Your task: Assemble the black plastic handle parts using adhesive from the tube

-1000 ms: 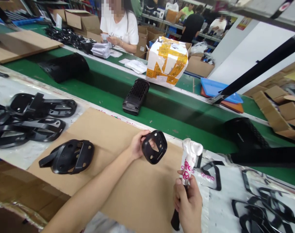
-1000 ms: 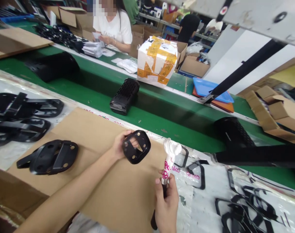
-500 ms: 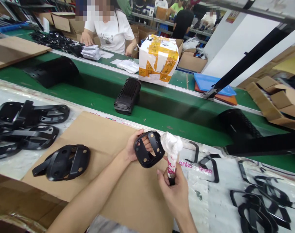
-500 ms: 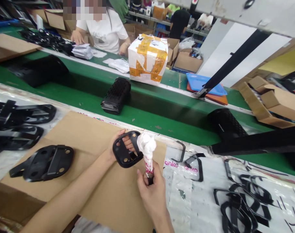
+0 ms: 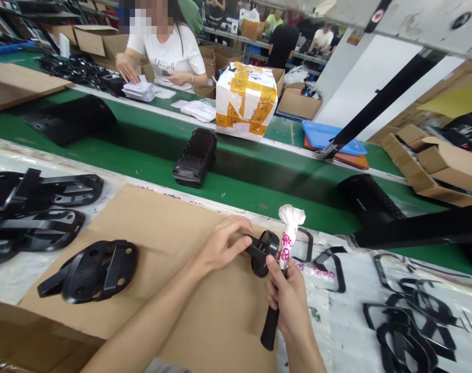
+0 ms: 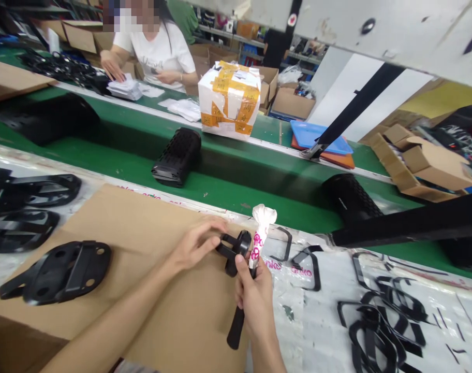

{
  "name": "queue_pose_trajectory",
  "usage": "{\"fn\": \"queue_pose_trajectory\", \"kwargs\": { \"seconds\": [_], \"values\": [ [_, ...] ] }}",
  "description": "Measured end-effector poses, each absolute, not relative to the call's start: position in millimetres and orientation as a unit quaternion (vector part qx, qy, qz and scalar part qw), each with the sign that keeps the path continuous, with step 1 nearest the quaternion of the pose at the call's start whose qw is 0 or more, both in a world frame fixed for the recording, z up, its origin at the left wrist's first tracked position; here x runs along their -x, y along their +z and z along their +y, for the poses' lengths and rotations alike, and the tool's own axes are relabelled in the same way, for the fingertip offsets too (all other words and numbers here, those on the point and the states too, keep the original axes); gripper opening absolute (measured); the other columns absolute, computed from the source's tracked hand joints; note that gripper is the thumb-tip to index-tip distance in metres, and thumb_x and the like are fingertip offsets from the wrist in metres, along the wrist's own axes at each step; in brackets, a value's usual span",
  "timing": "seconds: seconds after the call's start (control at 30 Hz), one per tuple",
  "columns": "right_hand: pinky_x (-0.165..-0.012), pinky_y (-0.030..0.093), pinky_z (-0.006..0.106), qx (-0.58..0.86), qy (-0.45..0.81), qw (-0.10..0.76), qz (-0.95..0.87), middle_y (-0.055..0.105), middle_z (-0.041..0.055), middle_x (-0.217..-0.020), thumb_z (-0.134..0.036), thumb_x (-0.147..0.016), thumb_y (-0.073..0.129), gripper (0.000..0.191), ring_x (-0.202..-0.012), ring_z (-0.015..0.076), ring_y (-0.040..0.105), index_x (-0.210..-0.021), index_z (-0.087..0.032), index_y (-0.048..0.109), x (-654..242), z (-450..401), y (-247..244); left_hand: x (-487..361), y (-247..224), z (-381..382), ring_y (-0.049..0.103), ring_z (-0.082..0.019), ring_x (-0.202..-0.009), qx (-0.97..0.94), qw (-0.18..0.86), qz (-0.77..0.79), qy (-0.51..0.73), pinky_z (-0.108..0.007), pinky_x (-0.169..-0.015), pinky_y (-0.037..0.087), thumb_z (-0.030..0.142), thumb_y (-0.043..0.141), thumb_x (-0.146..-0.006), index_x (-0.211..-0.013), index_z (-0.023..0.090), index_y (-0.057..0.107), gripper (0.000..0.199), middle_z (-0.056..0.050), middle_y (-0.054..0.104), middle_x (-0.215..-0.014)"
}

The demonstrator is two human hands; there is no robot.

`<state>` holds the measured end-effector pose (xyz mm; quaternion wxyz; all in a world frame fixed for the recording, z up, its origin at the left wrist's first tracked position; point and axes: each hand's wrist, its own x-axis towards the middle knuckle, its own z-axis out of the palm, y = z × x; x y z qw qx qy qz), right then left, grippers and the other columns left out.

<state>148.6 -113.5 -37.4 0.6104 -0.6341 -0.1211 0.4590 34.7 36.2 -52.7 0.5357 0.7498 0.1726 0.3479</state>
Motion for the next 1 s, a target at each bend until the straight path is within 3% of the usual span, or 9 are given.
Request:
{"fn": "queue_pose_trajectory", "kwargs": {
  "seconds": [0.1, 0.2, 0.27, 0.33, 0.47, 0.53, 0.83, 0.93, 1.0],
  "values": [
    [-0.031, 0.019, 0.014, 0.629, 0.473, 0.602, -0.131, 0.026, -0.0157, -0.052, -0.062, -0.080, 0.080, 0.051, -0.039, 0.0041, 0.017, -0.096, -0.024, 0.051, -153, -111, -35, -40, -58, 27, 0.054, -0.018, -0.074, -0.769, 0.538, 0.179, 0.295, -0.029, -0.071, 0.039, 0.046, 0.058, -0.096, -0.076, 0.019, 0.058, 0.033, -0.003, 0.059, -0.077],
    [-0.032, 0.020, 0.014, 0.644, 0.470, 0.589, -0.131, 0.030, -0.0138, -0.058, -0.068, -0.082, 0.075, 0.060, -0.040, 0.0042, 0.021, -0.116, -0.024, 0.056, -158, -114, -34, -44, -66, 28, 0.037, -0.013, -0.062, -0.723, 0.561, 0.276, 0.296, -0.028, -0.061, 0.028, 0.049, 0.054, -0.097, -0.064, 0.020, 0.041, 0.046, 0.004, 0.038, -0.063],
    [-0.033, 0.020, 0.014, 0.662, 0.467, 0.570, -0.132, 0.039, -0.0115, -0.063, -0.073, -0.082, 0.071, 0.066, -0.040, 0.0038, 0.023, -0.125, -0.025, 0.055, -161, -120, -35, -44, -69, 35, 0.033, -0.012, -0.062, -0.667, 0.585, 0.325, 0.326, -0.027, -0.061, 0.026, 0.051, 0.053, -0.096, -0.064, 0.020, 0.037, 0.048, 0.005, 0.032, -0.063],
    [-0.031, 0.020, 0.015, 0.679, 0.478, 0.540, -0.138, 0.049, -0.0086, -0.069, -0.076, -0.079, 0.071, 0.068, -0.039, 0.0031, 0.026, -0.122, -0.025, 0.056, -163, -131, -38, -43, -70, 43, 0.032, -0.011, -0.063, -0.630, 0.597, 0.344, 0.357, -0.026, -0.062, 0.027, 0.052, 0.055, -0.094, -0.064, 0.021, 0.036, 0.048, 0.005, 0.031, -0.064],
    [-0.030, 0.022, 0.018, 0.685, 0.529, 0.476, -0.153, 0.047, -0.0076, -0.061, -0.081, -0.075, 0.069, 0.063, -0.034, 0.0029, 0.026, -0.088, -0.021, 0.056, -158, -151, -50, -44, -70, 48, 0.029, -0.011, -0.061, -0.621, 0.632, 0.320, 0.336, -0.026, -0.060, 0.025, 0.054, 0.060, -0.090, -0.061, 0.021, 0.035, 0.050, 0.006, 0.029, -0.062],
    [-0.031, 0.022, 0.018, 0.691, 0.528, 0.470, -0.150, 0.045, -0.0076, -0.058, -0.082, -0.079, 0.065, 0.062, -0.035, 0.0032, 0.027, -0.082, -0.021, 0.054, -151, -154, -56, -46, -70, 46, 0.029, -0.011, -0.061, -0.620, 0.648, 0.308, 0.317, -0.026, -0.059, 0.024, 0.056, 0.059, -0.090, -0.062, 0.020, 0.037, 0.051, 0.005, 0.029, -0.062],
    [-0.031, 0.017, 0.019, 0.692, 0.551, 0.446, -0.135, 0.047, -0.0074, -0.056, -0.084, -0.074, 0.067, 0.064, -0.034, 0.0040, 0.023, -0.081, -0.022, 0.054, -152, -147, -57, -48, -70, 41, 0.037, -0.012, -0.065, -0.597, 0.668, 0.313, 0.316, -0.025, -0.062, 0.029, 0.058, 0.060, -0.090, -0.068, 0.016, 0.055, 0.048, 0.003, 0.040, -0.065],
    [-0.031, 0.023, 0.022, 0.763, 0.452, 0.436, -0.152, 0.051, -0.0041, -0.057, -0.081, -0.084, 0.058, 0.059, -0.034, 0.0082, 0.032, -0.089, -0.023, 0.063, -156, -157, -66, -47, -68, 39, 0.037, -0.011, -0.066, -0.586, 0.678, 0.315, 0.312, -0.025, -0.062, 0.029, 0.060, 0.061, -0.088, -0.067, 0.016, 0.054, 0.050, 0.003, 0.040, -0.066],
    [-0.035, 0.035, 0.025, 0.792, 0.399, 0.413, -0.209, 0.056, -0.0007, -0.059, -0.077, -0.089, 0.056, 0.055, -0.039, 0.0132, 0.045, -0.094, -0.023, 0.068, -157, -160, -76, -47, -68, 40, 0.037, -0.011, -0.065, -0.582, 0.679, 0.324, 0.308, -0.025, -0.061, 0.028, 0.061, 0.063, -0.087, -0.065, 0.016, 0.053, 0.051, 0.003, 0.039, -0.065]
  ]
}}
